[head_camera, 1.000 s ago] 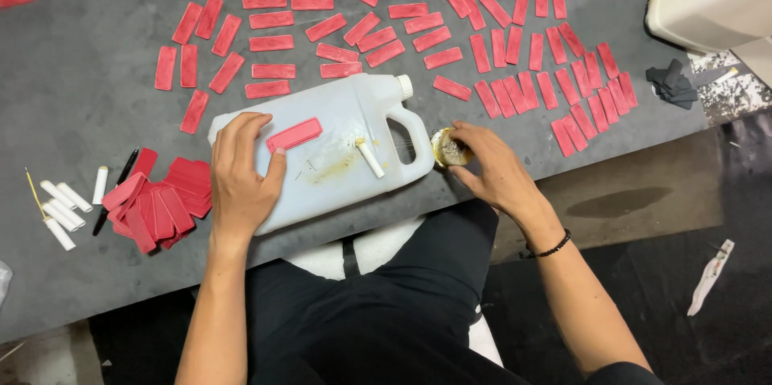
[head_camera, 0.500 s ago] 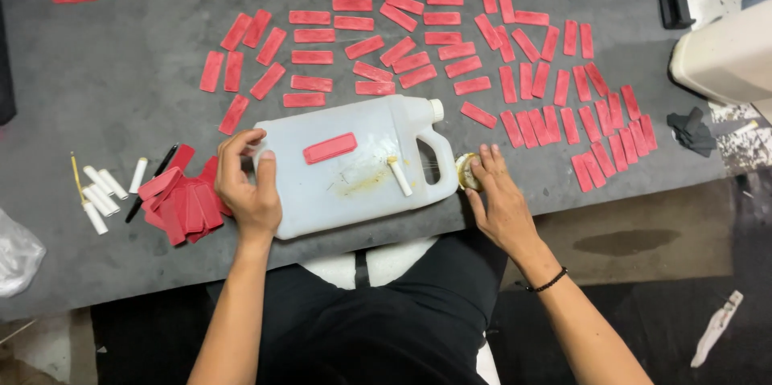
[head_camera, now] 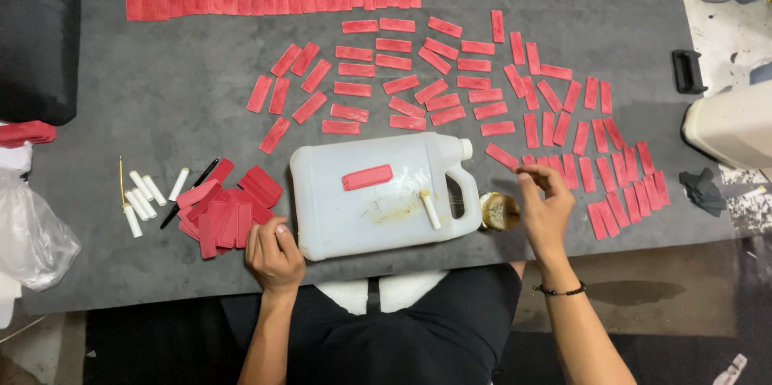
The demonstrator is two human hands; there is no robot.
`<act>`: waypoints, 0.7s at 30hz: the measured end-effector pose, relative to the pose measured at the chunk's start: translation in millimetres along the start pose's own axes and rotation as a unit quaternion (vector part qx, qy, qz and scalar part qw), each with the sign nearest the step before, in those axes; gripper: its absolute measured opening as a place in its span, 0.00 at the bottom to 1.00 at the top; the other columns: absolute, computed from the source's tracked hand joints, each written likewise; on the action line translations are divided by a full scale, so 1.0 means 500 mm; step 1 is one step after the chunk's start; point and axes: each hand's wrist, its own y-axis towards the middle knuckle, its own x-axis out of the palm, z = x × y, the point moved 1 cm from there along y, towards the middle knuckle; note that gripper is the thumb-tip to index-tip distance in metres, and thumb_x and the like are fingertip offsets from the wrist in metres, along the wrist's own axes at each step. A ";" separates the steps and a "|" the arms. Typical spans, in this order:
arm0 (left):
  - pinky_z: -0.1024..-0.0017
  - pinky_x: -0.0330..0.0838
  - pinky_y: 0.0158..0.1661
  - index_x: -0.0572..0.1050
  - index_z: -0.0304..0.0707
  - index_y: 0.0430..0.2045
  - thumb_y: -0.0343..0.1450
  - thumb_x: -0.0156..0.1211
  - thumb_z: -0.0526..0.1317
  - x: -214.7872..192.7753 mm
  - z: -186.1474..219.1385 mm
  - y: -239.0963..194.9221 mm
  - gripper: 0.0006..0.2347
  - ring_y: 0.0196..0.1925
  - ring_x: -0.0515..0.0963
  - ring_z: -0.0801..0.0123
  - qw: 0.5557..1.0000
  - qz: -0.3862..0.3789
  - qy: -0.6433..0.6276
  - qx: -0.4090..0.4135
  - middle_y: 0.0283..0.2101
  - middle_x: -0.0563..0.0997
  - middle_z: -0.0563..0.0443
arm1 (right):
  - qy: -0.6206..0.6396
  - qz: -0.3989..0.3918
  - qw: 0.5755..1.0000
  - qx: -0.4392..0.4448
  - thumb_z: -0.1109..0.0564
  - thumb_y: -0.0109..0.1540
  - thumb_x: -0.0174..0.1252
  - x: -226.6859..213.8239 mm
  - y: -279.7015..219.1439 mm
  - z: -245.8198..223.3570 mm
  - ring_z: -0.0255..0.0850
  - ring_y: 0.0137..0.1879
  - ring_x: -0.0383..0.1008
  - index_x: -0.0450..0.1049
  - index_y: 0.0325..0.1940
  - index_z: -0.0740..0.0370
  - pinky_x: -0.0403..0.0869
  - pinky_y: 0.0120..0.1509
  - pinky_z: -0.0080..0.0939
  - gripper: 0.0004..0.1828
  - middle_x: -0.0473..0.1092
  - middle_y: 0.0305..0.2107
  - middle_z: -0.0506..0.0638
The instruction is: Applying a substance to small leather strips and arranging them in rows on a workbench
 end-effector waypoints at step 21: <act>0.59 0.67 0.31 0.81 0.27 0.38 0.82 0.41 0.36 0.069 -0.042 -0.039 0.16 0.25 0.73 0.53 0.979 -0.093 0.184 0.002 0.29 0.79 0.43 | -0.253 -0.239 0.900 -0.264 0.64 0.57 0.57 0.415 0.626 0.121 0.59 0.47 0.70 0.71 0.51 0.65 0.69 0.51 0.55 0.17 0.72 0.42 0.59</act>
